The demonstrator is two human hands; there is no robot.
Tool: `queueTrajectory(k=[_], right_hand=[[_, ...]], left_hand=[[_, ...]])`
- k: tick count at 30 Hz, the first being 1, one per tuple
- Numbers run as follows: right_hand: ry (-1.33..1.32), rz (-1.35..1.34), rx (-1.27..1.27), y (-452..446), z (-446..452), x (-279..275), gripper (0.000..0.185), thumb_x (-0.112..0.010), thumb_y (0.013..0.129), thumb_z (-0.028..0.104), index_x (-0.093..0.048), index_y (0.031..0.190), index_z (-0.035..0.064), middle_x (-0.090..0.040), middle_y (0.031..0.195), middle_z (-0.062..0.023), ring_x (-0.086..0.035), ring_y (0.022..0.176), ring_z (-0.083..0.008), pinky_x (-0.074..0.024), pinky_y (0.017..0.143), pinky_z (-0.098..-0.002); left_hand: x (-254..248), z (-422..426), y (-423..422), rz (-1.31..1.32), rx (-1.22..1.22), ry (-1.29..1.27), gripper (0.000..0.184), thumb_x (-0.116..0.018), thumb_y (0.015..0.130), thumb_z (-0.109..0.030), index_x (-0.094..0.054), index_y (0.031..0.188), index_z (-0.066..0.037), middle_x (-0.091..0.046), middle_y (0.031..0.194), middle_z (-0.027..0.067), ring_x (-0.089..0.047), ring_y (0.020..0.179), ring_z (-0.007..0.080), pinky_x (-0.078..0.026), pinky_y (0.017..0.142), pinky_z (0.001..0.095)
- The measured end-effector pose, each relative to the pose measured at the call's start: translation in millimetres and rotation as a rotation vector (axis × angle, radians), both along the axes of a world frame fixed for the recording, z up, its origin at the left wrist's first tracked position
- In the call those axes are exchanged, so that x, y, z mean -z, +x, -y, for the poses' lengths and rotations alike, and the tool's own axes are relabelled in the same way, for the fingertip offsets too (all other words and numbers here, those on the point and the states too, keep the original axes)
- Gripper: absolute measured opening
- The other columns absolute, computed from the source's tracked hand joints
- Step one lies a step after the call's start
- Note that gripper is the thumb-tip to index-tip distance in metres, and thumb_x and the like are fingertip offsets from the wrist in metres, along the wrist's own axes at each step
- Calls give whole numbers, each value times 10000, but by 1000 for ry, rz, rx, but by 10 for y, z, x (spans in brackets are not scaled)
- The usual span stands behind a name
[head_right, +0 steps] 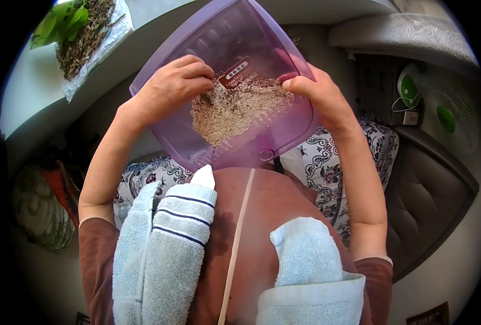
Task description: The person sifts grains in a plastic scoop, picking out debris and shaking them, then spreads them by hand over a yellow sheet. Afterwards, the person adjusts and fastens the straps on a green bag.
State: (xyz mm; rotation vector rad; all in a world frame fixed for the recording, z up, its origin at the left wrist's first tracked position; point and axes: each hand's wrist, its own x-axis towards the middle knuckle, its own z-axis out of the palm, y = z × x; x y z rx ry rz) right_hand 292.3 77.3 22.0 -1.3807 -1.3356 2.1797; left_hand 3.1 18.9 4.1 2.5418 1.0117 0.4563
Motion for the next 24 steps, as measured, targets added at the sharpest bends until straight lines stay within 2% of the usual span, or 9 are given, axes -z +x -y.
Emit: queueTrajectory(k=[3,6,9,11,14,17,21,24], right_hand=[[-6,-3,42,29,-1,-64,655,-593,740,214,-453,1351,24,-586,982,-64,-512,908,-111,-391,851,-242],[31,52,-20,112,-29,-21,770,-599,696,291,-387,1407,84,-560,1052,-106,-549,902,-143,-483,751,-243],[-12,8,45,114,-15,-120,675,-590,740,210,-427,1362,6,-585,1003,-84,-514,937,-126,-390,864,-251],[-15,12,54,127,-12,-143,679,-593,740,214,-424,1364,6,-584,1005,-86,-517,936,-129,-396,859,-252],[-27,16,71,178,-24,-134,687,-595,739,217,-418,1368,6,-584,1007,-90,-522,936,-131,-405,852,-253],[-35,9,72,176,-36,-168,690,-597,741,219,-412,1371,7,-586,1007,-94,-528,935,-133,-414,849,-254],[-37,13,61,180,-54,-171,691,-598,744,225,-410,1372,8,-589,1010,-100,-535,938,-139,-417,856,-259],[-21,79,45,197,-58,-161,803,-616,682,339,-380,1414,110,-536,1074,-113,-574,877,-143,-516,665,-228]], left_hand=[[-3,-37,-103,59,-112,-31,146,-648,749,-50,-640,893,-68,-606,968,33,-590,914,214,-508,786,303],[-28,-48,-132,94,-238,-11,156,-652,772,-51,-650,925,-81,-614,960,28,-606,881,216,-513,760,305],[-42,-4,-79,123,-393,13,187,-663,773,-51,-655,956,-92,-618,959,28,-617,862,211,-519,734,305],[-35,29,-76,120,-475,-14,202,-671,775,-54,-658,971,-97,-618,959,31,-620,855,205,-522,719,306],[-6,72,-111,86,-491,-14,218,-687,764,-64,-656,976,-105,-613,965,33,-619,846,200,-523,708,304],[-45,65,-22,163,-527,-99,252,-702,740,-71,-657,983,-116,-607,969,29,-613,842,204,-520,718,310],[-69,-6,115,46,-350,61,249,-711,708,-85,-658,949,-118,-601,958,21,-603,862,210,-511,751,322],[-58,6,-32,33,-332,-2,191,-698,722,-79,-661,908,-102,-612,962,20,-606,872,208,-511,758,317]])
